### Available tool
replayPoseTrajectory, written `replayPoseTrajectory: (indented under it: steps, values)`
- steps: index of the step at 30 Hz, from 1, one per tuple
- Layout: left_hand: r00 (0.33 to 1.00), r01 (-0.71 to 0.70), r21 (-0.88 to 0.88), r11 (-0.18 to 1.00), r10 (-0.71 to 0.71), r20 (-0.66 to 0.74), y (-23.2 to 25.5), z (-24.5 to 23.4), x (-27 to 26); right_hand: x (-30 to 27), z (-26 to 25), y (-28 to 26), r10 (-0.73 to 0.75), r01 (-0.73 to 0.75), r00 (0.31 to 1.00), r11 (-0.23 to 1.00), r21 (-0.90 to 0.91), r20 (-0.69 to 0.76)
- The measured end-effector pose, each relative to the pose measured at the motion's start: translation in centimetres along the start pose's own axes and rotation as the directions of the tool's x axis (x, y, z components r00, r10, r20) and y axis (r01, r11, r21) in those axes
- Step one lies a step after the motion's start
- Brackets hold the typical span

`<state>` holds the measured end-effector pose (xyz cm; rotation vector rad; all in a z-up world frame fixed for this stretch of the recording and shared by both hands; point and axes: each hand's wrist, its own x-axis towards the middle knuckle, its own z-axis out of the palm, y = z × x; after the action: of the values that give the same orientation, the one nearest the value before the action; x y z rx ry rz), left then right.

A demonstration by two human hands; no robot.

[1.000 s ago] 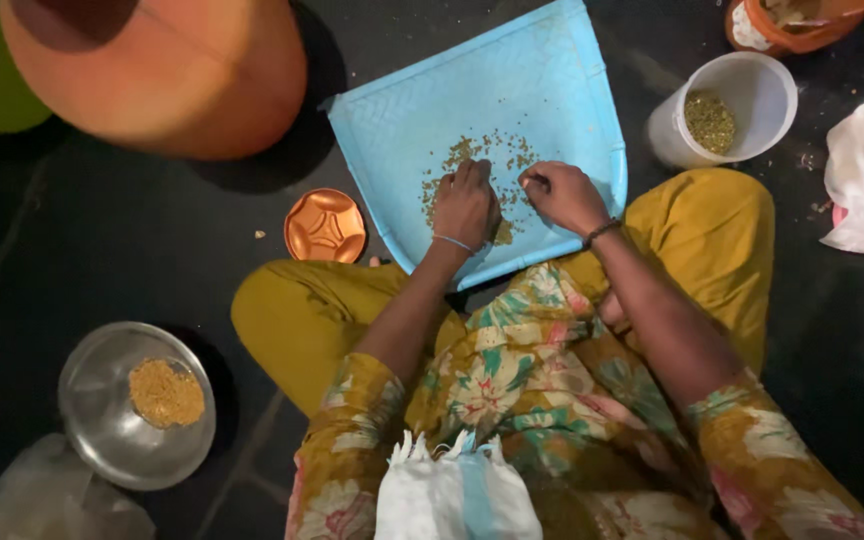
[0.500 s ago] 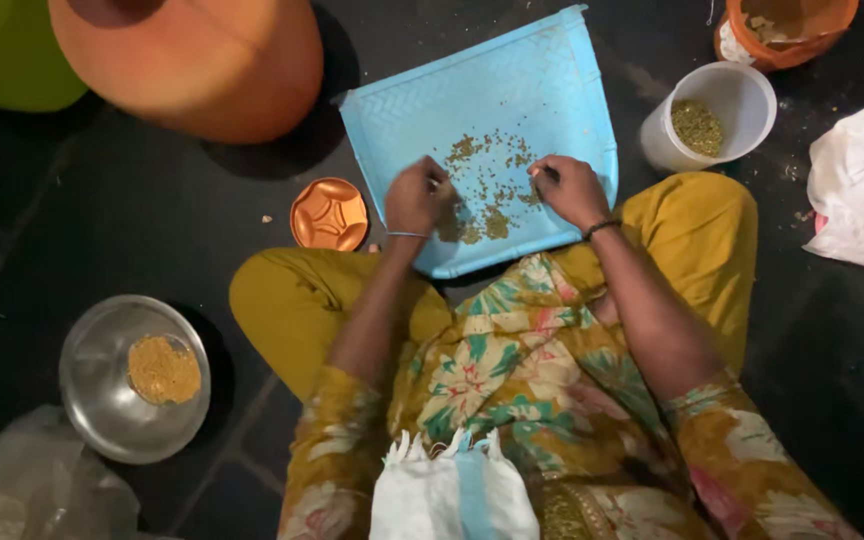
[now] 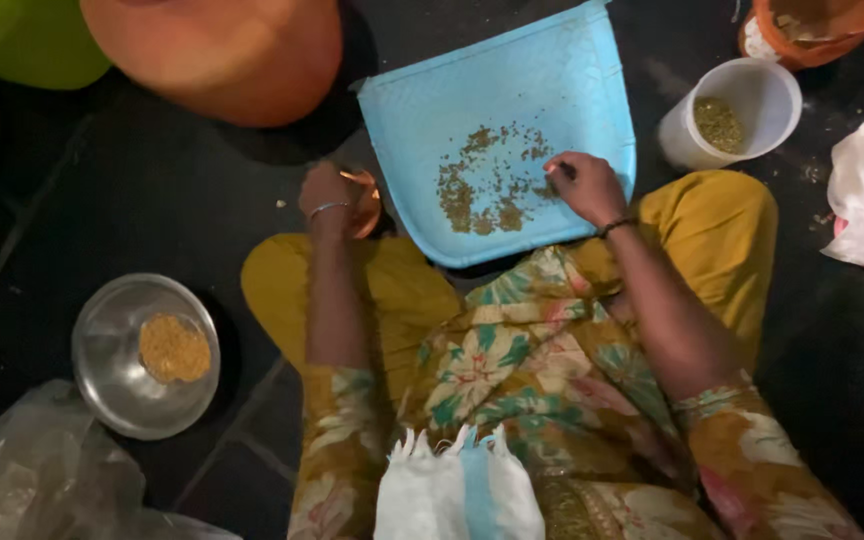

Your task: The person sits on the floor and sorts small orange grains on a blue tray by hand, removing debris and transferring the cleaned grains into a metal bowl. Later, the person pours greenish grains from a white bag onto the tray and continues sorting by hand.

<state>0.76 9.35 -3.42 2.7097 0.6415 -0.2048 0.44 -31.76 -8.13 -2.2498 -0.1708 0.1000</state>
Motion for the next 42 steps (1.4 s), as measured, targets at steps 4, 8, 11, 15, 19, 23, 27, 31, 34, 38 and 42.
replayPoseTrajectory:
  steps: [4,8,11,15,19,23,27,31,34,38,42]
  values:
    - [1.0,0.001,0.005,1.0,-0.001,-0.023,-0.9,0.8,0.4,0.2,0.3,1.2,-0.058,0.058,0.998,0.998,-0.007,-0.001]
    - [0.989,0.135,0.162,0.978,-0.142,0.033,-1.7,1.1,1.1,0.1,0.1,1.7,-0.109,0.109,0.994,0.994,-0.024,0.015]
    - [0.975,0.209,0.093,0.973,-0.215,0.051,-2.6,1.6,1.4,0.0,0.3,1.1,-0.058,0.058,0.998,0.998,-0.028,0.024]
    - [0.982,0.182,0.143,0.973,-0.172,-0.079,-3.3,3.0,2.2,-0.2,0.2,0.8,-0.048,0.049,0.999,0.997,-0.052,0.013]
    - [0.982,0.178,0.204,0.963,-0.16,-0.098,-2.8,3.0,2.1,-0.5,0.0,0.5,-0.036,0.036,0.999,0.999,-0.019,0.013]
    - [0.978,0.184,0.274,0.944,-0.202,0.042,-1.5,1.4,1.4,-0.7,-0.2,-0.1,-0.088,0.088,0.996,0.996,0.0,-0.007]
    - [0.988,0.131,0.048,0.99,-0.127,-0.089,-0.1,-0.1,-0.2,-0.4,-0.6,-1.1,0.016,-0.012,0.997,0.999,-0.049,0.081]
    - [0.96,-0.142,-0.094,0.985,0.113,-0.256,3.1,0.3,-1.6,-0.6,0.3,-1.4,-0.017,0.027,0.949,0.999,-0.027,0.316]
    - [0.921,-0.336,-0.213,0.917,0.273,-0.278,5.4,2.6,-1.6,-0.8,1.5,-1.9,-0.063,0.109,0.865,0.992,-0.065,0.498]
    - [0.918,-0.396,-0.343,0.852,0.373,-0.136,7.0,6.2,-1.4,-0.4,2.7,-3.1,0.159,-0.001,0.754,0.97,-0.242,0.637]
    - [0.897,-0.418,-0.415,0.808,0.441,-0.044,6.4,10.1,0.8,0.9,3.2,-3.1,-0.092,0.048,0.871,0.994,0.102,0.482]
